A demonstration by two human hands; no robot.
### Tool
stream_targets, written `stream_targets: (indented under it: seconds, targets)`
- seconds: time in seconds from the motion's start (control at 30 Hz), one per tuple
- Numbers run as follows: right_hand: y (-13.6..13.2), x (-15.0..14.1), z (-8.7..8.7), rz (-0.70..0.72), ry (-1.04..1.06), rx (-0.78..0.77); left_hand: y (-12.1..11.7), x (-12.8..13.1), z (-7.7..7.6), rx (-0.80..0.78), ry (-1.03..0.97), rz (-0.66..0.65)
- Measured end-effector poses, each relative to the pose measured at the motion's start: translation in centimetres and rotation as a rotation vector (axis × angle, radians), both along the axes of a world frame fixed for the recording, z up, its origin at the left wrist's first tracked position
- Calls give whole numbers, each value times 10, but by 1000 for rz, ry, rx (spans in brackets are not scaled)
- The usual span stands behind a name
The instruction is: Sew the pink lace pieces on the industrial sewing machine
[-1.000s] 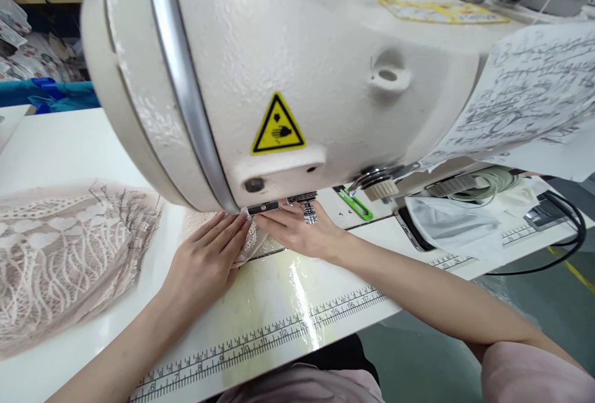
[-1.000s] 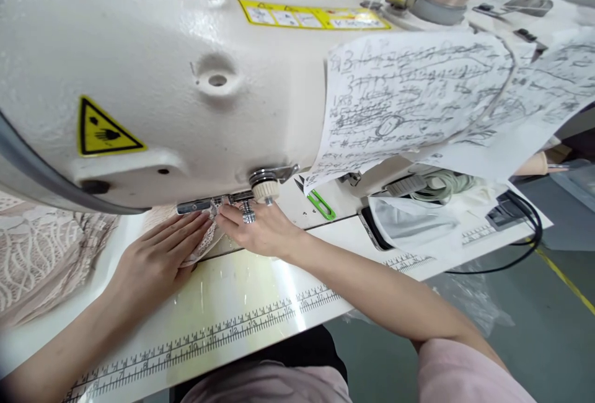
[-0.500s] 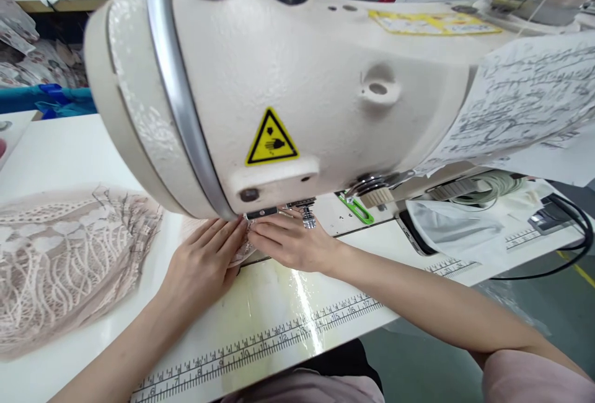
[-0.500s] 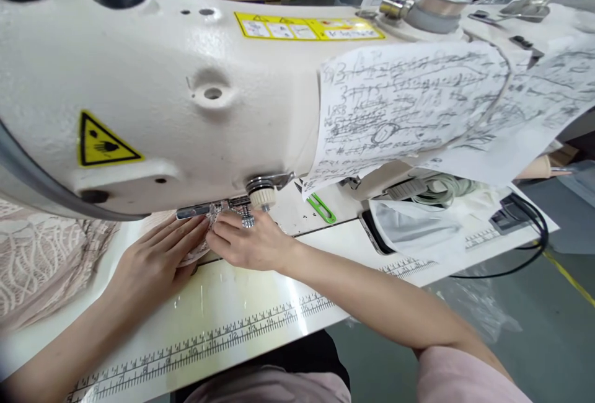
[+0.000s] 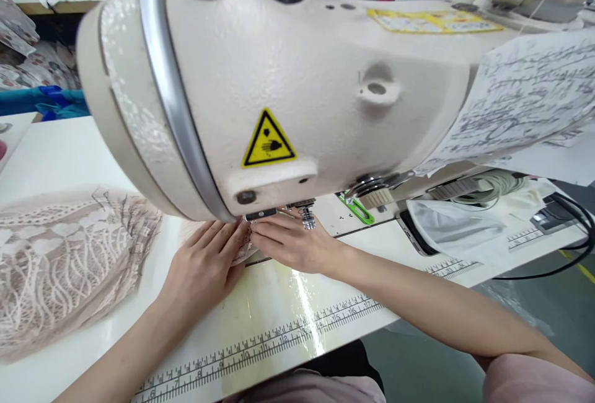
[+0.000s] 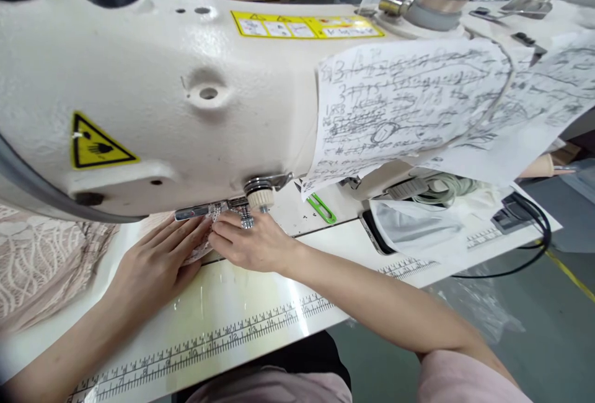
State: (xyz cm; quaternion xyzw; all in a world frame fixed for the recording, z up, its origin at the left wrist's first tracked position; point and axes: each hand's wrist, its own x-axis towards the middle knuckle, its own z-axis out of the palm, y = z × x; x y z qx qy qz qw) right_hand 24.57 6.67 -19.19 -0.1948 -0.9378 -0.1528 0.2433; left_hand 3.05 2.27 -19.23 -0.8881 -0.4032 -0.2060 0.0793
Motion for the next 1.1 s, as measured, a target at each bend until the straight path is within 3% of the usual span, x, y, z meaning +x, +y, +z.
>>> stream_targets:
  seconds: [0.13,0.33,0.43,0.57,0.7,0.8,1.0,1.1]
  targets:
    - [-1,-2,-1,-46,55,-70,1,0,0,17,2,-12]
    - [-2,-8,-4,-121,140,-373,1,2,3,25,-95,-33]
    - [-1,-8,-7,-123,154,-453,1,3,6,41,-128,-35]
    - [1,-5,-9,-8,207,-450,2,3,6,24,-139,-17]
    - [2,-2,-9,15,205,-453,3,1,4,-57,-80,-13]
    - [0,-1,-7,-14,189,-454,3,-1,2,-81,-48,-23]
    - [-4,-3,-6,-216,168,-419,3,0,1,-43,-54,-14]
    - [-3,-4,-9,-185,144,-450,3,1,2,-55,-57,-7]
